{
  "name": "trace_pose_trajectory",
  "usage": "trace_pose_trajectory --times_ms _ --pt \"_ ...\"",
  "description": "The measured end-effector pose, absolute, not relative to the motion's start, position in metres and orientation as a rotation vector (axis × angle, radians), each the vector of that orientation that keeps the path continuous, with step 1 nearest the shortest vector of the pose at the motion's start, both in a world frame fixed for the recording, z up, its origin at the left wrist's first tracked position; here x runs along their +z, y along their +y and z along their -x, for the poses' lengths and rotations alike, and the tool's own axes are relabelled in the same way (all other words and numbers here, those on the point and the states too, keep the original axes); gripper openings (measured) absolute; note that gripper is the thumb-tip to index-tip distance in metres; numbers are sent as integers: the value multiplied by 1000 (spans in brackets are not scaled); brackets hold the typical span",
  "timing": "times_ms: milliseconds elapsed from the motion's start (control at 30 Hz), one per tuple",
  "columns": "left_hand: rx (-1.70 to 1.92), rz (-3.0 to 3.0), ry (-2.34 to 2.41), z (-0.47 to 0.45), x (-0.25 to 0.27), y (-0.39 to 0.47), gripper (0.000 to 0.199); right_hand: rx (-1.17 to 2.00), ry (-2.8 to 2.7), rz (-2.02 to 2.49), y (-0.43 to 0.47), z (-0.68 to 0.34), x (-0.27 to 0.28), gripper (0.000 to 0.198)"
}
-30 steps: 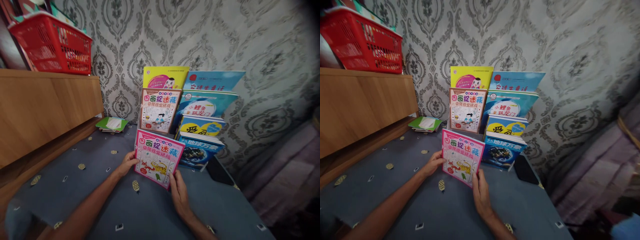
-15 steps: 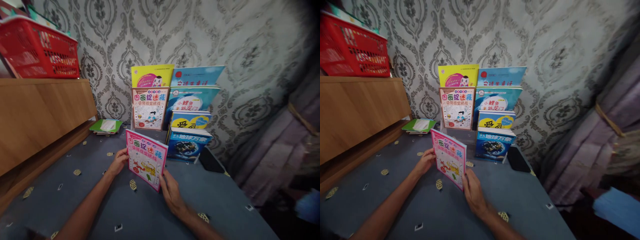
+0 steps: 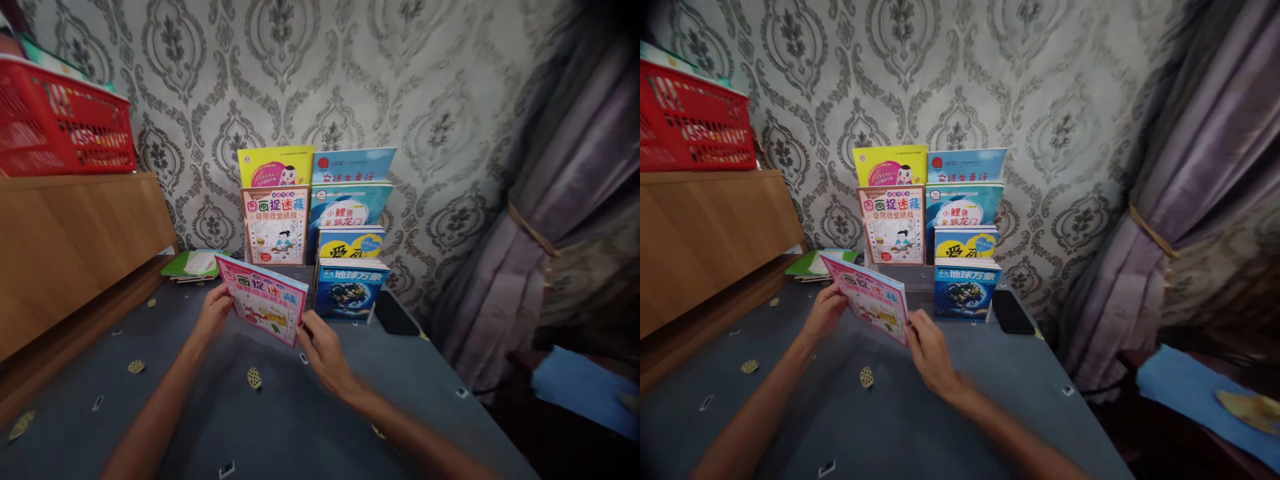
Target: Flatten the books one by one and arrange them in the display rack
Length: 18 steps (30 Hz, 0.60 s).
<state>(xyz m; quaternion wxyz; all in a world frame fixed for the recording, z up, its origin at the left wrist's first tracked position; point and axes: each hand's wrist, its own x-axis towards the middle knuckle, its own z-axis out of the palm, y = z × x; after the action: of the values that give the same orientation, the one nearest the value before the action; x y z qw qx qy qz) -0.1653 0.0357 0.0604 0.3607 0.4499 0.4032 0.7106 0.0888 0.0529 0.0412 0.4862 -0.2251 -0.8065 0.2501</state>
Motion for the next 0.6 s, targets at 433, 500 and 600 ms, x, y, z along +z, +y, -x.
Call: trace_pose_trajectory --times_ms 433,500,600 --pt "1973 -1776 1250 182 150 73 16 285 -2010 471 121 -83 144 17" --pt "2038 -1839 1226 185 169 84 20 181 -2003 462 136 -79 166 17" --pt "2047 -1901 1175 187 189 98 25 105 -1986 462 158 -74 190 14"
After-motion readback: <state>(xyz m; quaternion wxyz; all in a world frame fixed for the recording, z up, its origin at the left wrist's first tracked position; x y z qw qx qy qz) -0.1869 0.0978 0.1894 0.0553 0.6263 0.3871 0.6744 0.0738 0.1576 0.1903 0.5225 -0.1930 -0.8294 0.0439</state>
